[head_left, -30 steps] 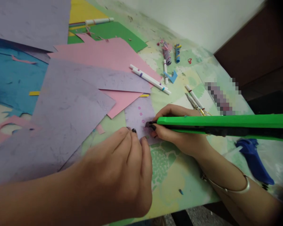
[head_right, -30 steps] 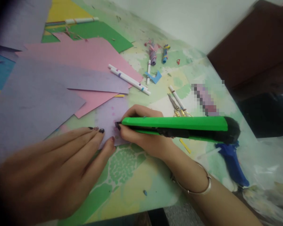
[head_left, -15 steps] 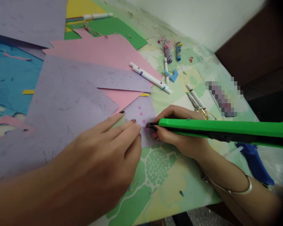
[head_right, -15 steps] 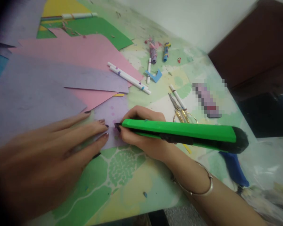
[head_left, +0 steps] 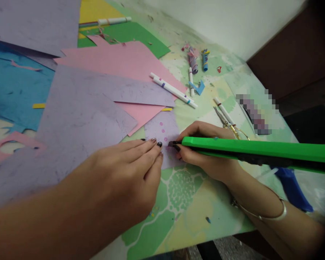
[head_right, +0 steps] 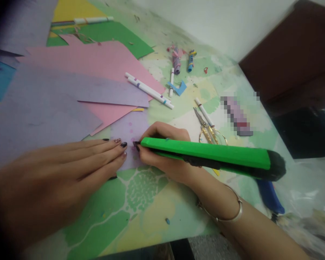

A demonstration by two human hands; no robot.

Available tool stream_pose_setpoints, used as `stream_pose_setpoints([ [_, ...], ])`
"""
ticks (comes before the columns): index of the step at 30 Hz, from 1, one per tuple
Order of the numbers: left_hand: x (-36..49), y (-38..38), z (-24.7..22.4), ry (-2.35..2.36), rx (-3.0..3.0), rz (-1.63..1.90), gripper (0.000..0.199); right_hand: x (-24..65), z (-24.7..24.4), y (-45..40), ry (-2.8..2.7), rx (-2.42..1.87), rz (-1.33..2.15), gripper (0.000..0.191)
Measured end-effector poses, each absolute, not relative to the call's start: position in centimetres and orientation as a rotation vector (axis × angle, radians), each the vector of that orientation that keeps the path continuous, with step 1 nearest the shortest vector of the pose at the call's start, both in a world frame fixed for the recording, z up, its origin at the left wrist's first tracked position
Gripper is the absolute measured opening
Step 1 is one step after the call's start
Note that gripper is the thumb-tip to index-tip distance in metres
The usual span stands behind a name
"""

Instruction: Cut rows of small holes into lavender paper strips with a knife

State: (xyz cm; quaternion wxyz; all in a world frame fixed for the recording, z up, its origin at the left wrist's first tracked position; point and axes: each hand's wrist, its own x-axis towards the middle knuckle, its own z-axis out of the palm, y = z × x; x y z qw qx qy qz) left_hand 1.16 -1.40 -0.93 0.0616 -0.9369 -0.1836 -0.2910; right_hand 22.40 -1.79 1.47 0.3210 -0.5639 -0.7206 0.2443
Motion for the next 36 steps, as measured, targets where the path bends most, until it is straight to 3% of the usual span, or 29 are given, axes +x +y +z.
stream_pose_setpoints([
  [7,-0.4,-0.7,-1.2,-0.545,-2.950,-0.714,0.047,22.5,1.1,-1.9,-1.844,-1.416,0.657,0.011],
  [20,-0.4,-0.7,-1.6,-0.559,-2.902,-0.749,0.041,22.1,1.5,-2.0,-1.889,-1.446,0.551,0.012],
  [27,-0.4,-0.6,-1.8,-0.526,-2.883,-0.775,0.042,22.5,1.1,-2.0,-1.785,-1.381,0.734,0.006],
  [36,-0.4,-0.7,-1.8,-0.539,-2.886,-0.786,0.039,22.6,1.0,-1.7,-1.828,-1.384,0.729,0.007],
])
